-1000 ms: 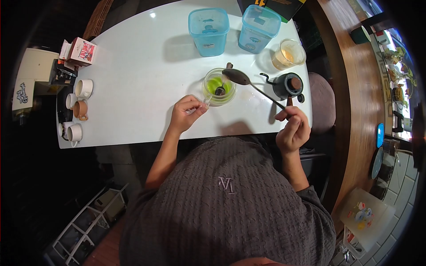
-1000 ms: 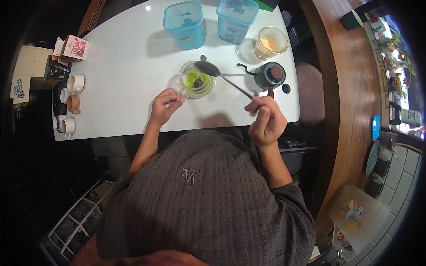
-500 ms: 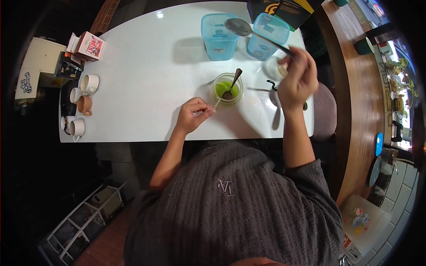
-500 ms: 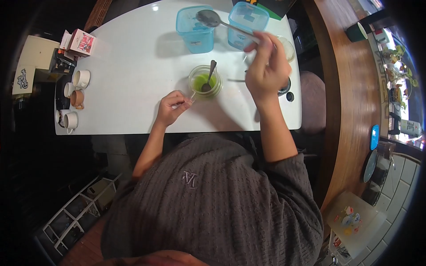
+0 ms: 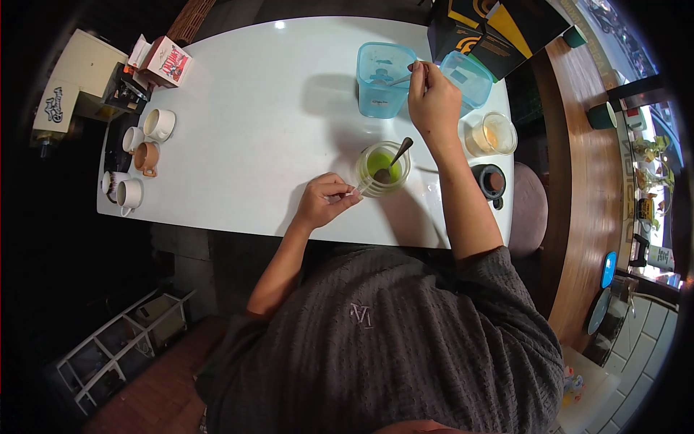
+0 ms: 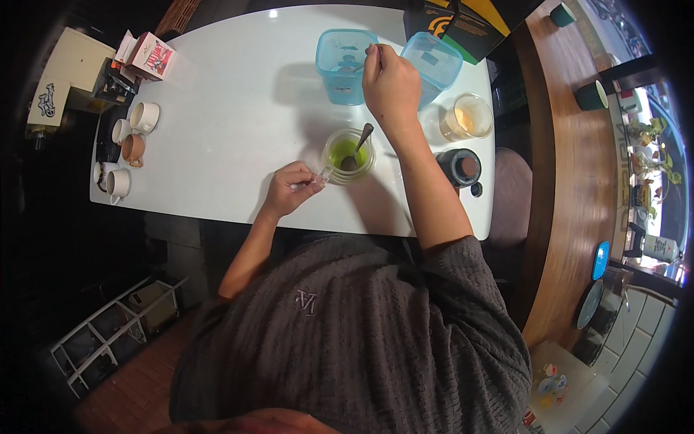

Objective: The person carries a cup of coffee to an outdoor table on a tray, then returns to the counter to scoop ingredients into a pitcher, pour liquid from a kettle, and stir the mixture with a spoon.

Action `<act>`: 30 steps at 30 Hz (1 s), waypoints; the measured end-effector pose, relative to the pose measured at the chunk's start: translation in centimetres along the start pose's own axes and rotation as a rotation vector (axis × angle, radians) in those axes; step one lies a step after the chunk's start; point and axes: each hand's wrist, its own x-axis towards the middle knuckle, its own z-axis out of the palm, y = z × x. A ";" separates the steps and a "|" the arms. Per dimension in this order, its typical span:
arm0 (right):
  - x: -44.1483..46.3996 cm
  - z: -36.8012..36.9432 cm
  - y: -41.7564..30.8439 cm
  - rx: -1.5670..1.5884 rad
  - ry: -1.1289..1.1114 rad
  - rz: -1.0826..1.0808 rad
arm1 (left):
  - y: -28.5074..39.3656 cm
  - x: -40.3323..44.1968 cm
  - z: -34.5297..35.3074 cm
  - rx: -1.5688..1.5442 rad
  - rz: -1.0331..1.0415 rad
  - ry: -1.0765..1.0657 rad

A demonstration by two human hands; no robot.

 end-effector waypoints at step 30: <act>1.4 1.0 0.1 0.085 -0.018 0.007 | -0.2 -0.1 0.3 0.100 0.112 -0.017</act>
